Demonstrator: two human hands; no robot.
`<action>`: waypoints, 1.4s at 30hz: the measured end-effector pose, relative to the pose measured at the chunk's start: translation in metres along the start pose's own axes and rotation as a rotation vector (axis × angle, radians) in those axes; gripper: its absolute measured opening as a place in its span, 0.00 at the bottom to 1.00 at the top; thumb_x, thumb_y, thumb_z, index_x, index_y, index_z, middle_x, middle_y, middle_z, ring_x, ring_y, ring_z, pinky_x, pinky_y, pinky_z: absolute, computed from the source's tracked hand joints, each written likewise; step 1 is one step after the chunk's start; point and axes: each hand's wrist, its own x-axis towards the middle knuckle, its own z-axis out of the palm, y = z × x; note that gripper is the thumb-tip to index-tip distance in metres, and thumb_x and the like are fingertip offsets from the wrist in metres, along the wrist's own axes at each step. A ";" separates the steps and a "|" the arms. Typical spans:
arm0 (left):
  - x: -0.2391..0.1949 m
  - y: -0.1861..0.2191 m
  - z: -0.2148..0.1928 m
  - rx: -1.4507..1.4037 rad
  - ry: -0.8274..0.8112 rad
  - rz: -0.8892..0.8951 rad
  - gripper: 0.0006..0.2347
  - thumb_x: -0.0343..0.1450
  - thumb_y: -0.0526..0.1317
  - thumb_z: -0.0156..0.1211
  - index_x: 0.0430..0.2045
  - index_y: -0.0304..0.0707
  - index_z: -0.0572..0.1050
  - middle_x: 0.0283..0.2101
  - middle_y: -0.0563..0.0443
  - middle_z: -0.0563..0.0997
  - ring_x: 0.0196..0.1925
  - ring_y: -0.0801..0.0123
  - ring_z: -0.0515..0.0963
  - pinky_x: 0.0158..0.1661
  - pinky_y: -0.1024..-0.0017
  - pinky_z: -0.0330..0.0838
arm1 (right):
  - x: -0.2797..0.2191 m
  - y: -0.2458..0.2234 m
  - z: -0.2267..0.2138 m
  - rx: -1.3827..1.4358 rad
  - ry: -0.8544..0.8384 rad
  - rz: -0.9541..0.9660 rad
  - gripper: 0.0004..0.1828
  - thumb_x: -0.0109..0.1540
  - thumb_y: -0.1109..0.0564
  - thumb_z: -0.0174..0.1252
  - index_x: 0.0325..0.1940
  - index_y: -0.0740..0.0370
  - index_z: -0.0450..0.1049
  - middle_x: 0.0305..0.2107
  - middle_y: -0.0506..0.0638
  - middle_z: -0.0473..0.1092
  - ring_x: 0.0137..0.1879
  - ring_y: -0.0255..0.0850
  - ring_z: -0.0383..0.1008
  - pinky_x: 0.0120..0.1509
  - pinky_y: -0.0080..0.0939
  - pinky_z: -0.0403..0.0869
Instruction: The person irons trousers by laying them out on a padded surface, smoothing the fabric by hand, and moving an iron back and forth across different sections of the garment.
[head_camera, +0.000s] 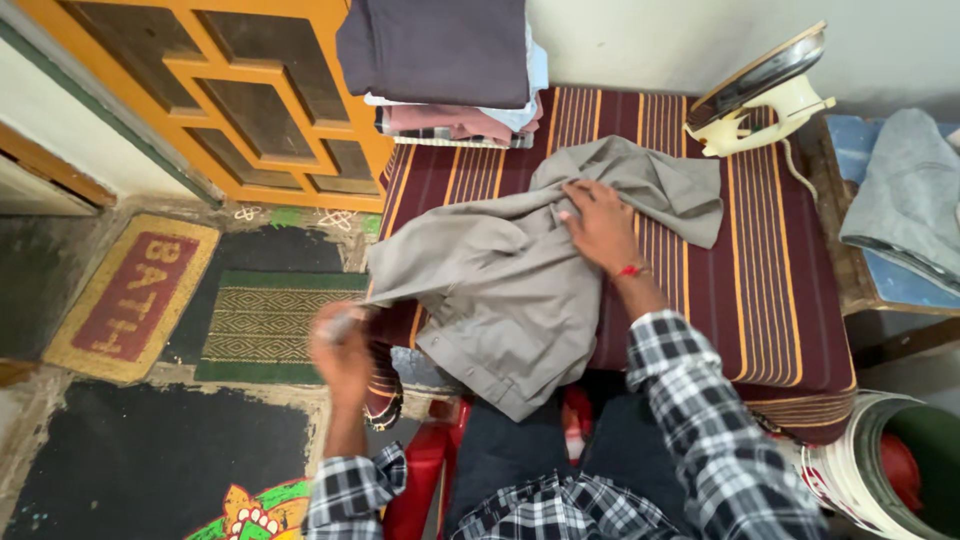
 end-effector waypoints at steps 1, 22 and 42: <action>0.006 0.008 -0.008 0.167 0.071 -0.042 0.08 0.76 0.30 0.57 0.49 0.30 0.73 0.50 0.46 0.77 0.53 0.65 0.77 0.55 0.62 0.74 | -0.002 0.015 0.000 -0.032 -0.060 -0.005 0.26 0.63 0.50 0.60 0.66 0.50 0.71 0.61 0.53 0.67 0.67 0.54 0.65 0.64 0.63 0.65; 0.009 0.055 0.100 1.138 -0.687 0.031 0.19 0.58 0.34 0.70 0.44 0.34 0.79 0.66 0.40 0.68 0.66 0.44 0.69 0.62 0.54 0.65 | -0.052 0.308 -0.165 -0.204 0.272 0.243 0.14 0.66 0.66 0.51 0.50 0.63 0.81 0.46 0.69 0.74 0.54 0.66 0.73 0.61 0.60 0.70; 0.104 0.050 0.027 1.310 -0.541 0.021 0.19 0.67 0.37 0.66 0.54 0.48 0.79 0.65 0.41 0.74 0.67 0.49 0.71 0.67 0.52 0.66 | -0.163 0.255 -0.169 0.099 -0.386 0.526 0.20 0.56 0.54 0.66 0.51 0.61 0.81 0.49 0.58 0.79 0.54 0.52 0.80 0.64 0.53 0.73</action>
